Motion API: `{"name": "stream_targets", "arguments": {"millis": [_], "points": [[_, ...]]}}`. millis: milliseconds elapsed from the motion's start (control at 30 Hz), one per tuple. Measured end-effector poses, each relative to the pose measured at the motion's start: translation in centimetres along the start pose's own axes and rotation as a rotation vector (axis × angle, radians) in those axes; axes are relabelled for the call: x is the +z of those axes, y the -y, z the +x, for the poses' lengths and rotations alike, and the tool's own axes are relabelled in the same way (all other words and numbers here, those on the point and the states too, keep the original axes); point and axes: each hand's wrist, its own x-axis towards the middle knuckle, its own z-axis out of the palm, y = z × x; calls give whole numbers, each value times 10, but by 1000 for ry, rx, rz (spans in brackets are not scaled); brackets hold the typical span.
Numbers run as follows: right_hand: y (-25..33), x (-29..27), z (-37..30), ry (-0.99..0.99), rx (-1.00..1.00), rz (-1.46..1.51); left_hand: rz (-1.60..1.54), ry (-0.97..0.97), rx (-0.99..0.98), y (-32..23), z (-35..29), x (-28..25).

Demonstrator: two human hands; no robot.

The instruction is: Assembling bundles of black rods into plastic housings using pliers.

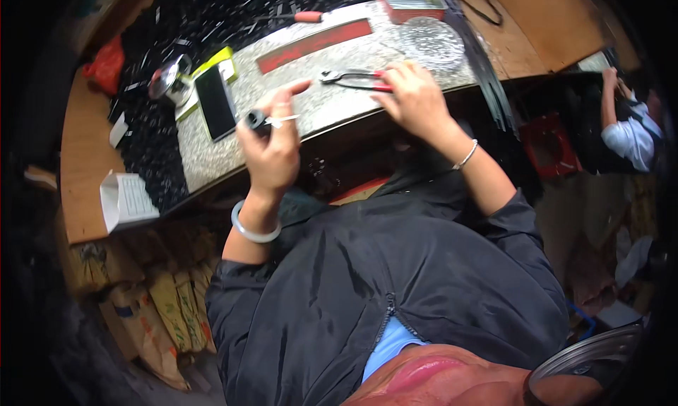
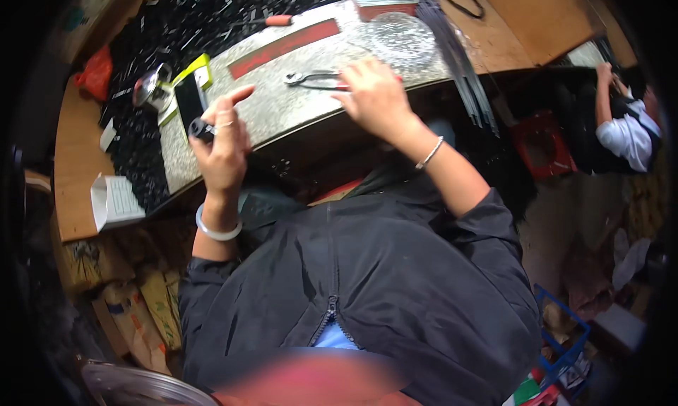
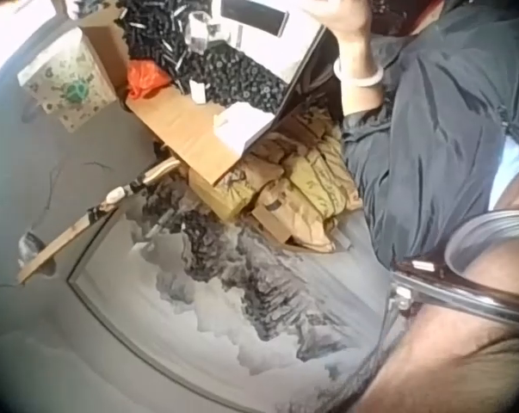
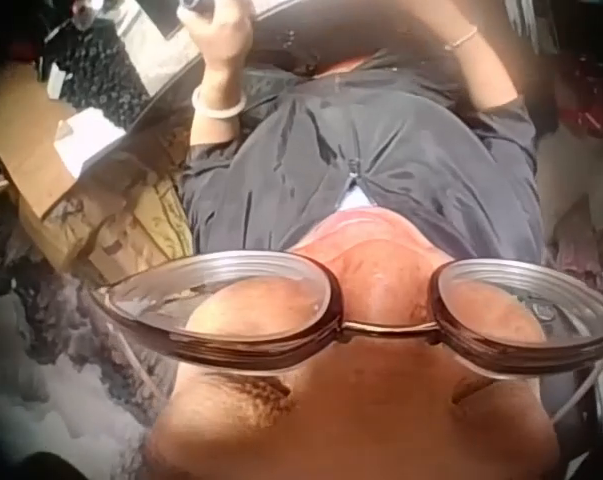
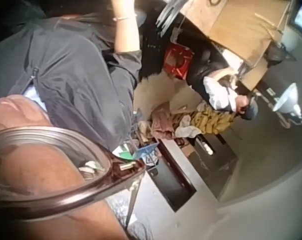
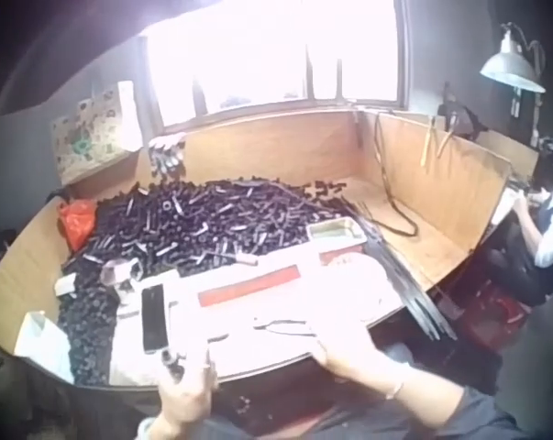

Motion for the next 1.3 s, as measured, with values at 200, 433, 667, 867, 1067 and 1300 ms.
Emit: {"name": "stream_targets", "arguments": {"millis": [200,433,667,867,1067,1300], "points": [[-22,12,-5,149,-1,-15,92,44,121,5,5,0],[28,-83,8,165,-55,315,130,-32,168,15,11,-7],[53,-109,16,-71,-287,-201,96,-91,152,22,19,2],[60,-110,12,-29,-346,-233,97,-53,175,18,13,3],[41,-112,0,1121,716,1413,48,-7,182,6,0,8],[55,-89,-17,312,-79,535,22,12,143,6,-6,8]]}}
